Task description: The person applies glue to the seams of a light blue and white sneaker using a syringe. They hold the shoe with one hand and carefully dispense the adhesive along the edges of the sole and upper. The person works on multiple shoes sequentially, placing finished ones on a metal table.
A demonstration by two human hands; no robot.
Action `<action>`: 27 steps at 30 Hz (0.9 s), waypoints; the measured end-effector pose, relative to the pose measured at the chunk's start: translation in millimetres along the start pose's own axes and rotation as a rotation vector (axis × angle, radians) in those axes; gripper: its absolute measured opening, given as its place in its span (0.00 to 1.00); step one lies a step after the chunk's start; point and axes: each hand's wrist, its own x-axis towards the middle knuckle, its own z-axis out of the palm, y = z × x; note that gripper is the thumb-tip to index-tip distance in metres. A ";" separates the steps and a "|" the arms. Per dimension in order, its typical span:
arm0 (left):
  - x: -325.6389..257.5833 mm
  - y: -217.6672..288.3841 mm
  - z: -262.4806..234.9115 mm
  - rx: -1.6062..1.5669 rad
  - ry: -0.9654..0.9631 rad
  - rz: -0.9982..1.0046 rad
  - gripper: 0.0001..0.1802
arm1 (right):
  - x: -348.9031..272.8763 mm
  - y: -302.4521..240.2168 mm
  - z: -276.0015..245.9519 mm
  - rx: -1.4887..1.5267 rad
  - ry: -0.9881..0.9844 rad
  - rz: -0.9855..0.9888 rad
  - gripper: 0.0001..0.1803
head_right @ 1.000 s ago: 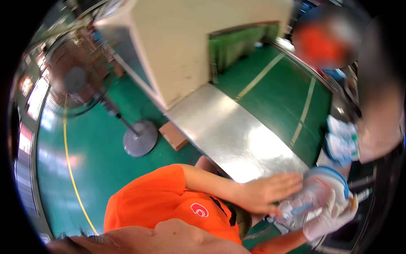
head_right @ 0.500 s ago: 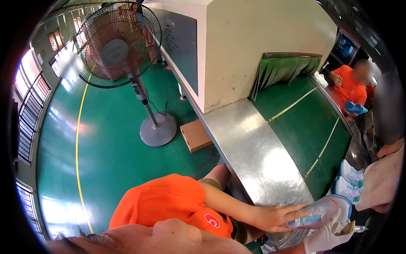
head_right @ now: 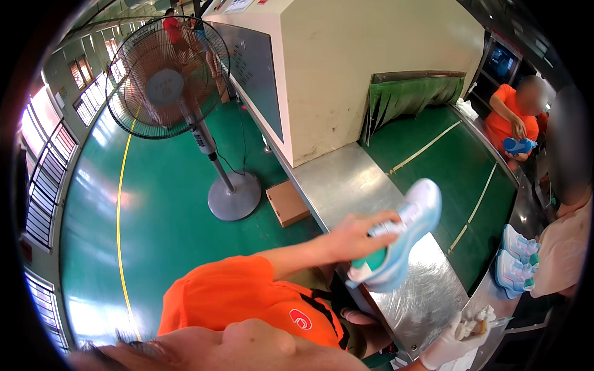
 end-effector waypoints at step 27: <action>78.3 -37.1 -55.5 0.683 0.088 -0.007 0.16 | -43.2 82.0 -17.9 -0.420 0.011 0.115 0.29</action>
